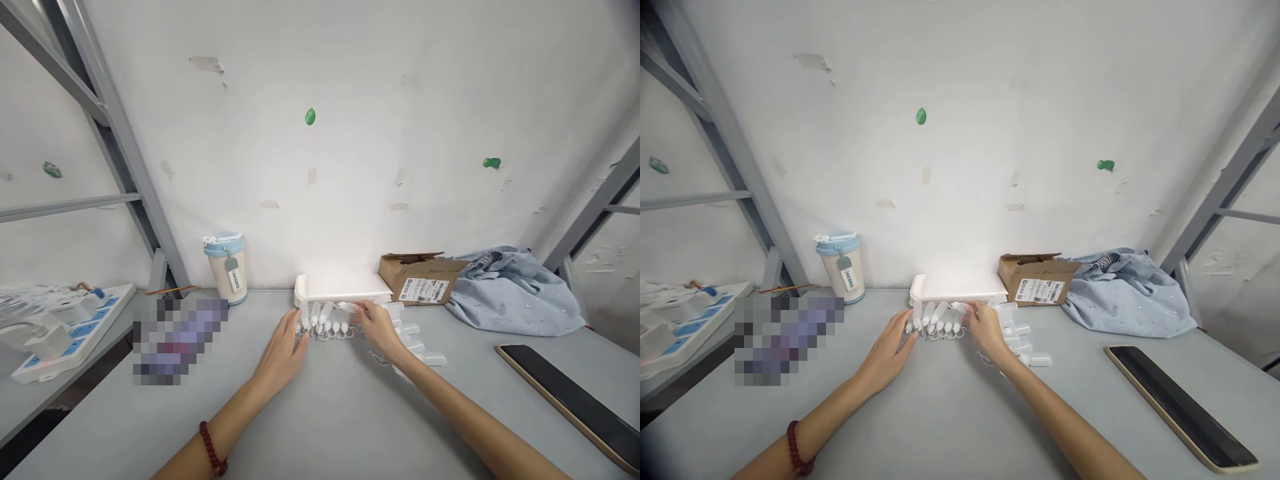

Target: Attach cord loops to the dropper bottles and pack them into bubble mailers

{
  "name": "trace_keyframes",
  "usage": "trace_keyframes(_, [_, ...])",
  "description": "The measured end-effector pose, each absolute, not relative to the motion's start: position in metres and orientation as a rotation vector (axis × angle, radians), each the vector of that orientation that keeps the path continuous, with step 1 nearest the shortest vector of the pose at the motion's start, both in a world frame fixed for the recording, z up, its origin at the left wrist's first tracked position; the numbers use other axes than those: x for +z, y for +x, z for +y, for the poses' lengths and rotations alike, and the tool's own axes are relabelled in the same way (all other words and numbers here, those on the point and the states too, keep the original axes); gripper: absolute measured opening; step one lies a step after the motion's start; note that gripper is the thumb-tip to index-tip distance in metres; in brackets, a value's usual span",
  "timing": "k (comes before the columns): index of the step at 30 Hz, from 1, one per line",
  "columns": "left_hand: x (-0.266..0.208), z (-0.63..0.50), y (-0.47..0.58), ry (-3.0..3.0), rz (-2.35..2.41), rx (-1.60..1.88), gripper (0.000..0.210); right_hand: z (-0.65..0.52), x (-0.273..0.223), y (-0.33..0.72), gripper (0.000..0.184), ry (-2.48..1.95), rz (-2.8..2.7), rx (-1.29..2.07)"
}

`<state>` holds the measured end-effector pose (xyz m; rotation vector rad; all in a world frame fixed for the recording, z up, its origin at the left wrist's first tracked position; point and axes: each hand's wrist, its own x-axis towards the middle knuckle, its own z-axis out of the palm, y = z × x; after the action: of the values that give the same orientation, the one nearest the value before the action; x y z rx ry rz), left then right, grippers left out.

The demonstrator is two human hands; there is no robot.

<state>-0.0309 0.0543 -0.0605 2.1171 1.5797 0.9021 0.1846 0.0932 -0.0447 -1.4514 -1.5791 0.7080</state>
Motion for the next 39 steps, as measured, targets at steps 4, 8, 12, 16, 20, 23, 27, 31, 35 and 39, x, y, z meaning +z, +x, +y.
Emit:
trace_keyframes(4, [-0.063,0.053,-0.028,2.132,1.595,0.854,0.050,0.092,-0.046,0.185,0.024,-1.436,-1.567,0.733])
trace_keyframes(8, [-0.065,0.052,-0.028,2.139,1.589,0.866,0.050,0.096,-0.044,0.184,0.022,-1.420,-1.571,0.762])
trace_keyframes(12, [-0.067,0.053,-0.029,2.156,1.592,0.883,0.049,0.101,-0.040,0.183,0.020,-1.416,-1.577,0.778])
trace_keyframes(16, [-0.064,0.053,-0.031,2.157,1.603,0.920,0.047,0.094,-0.037,0.191,0.023,-1.409,-1.589,0.759])
trace_keyframes(20, [-0.055,0.039,-0.025,2.215,1.557,1.034,0.042,0.066,-0.037,0.203,0.028,-1.378,-1.638,0.812])
trace_keyframes(23, [-0.049,0.022,-0.013,2.275,1.426,1.042,0.039,0.044,-0.035,0.206,0.034,-1.327,-1.650,0.963])
trace_keyframes(27, [-0.048,0.008,-0.002,2.233,1.381,1.028,0.036,0.027,-0.029,0.202,0.034,-1.239,-1.646,1.073])
trace_keyframes(31, [-0.046,0.007,-0.003,2.097,1.444,1.004,0.035,0.020,-0.025,0.200,0.032,-1.220,-1.659,1.076])
trace_keyframes(35, [-0.040,0.005,-0.005,1.983,1.408,0.987,0.028,0.015,-0.027,0.201,0.031,-1.254,-1.703,1.013])
trace_keyframes(39, [-0.039,0.005,-0.005,1.858,1.415,1.004,0.025,0.011,-0.028,0.201,0.030,-1.266,-1.725,0.928])
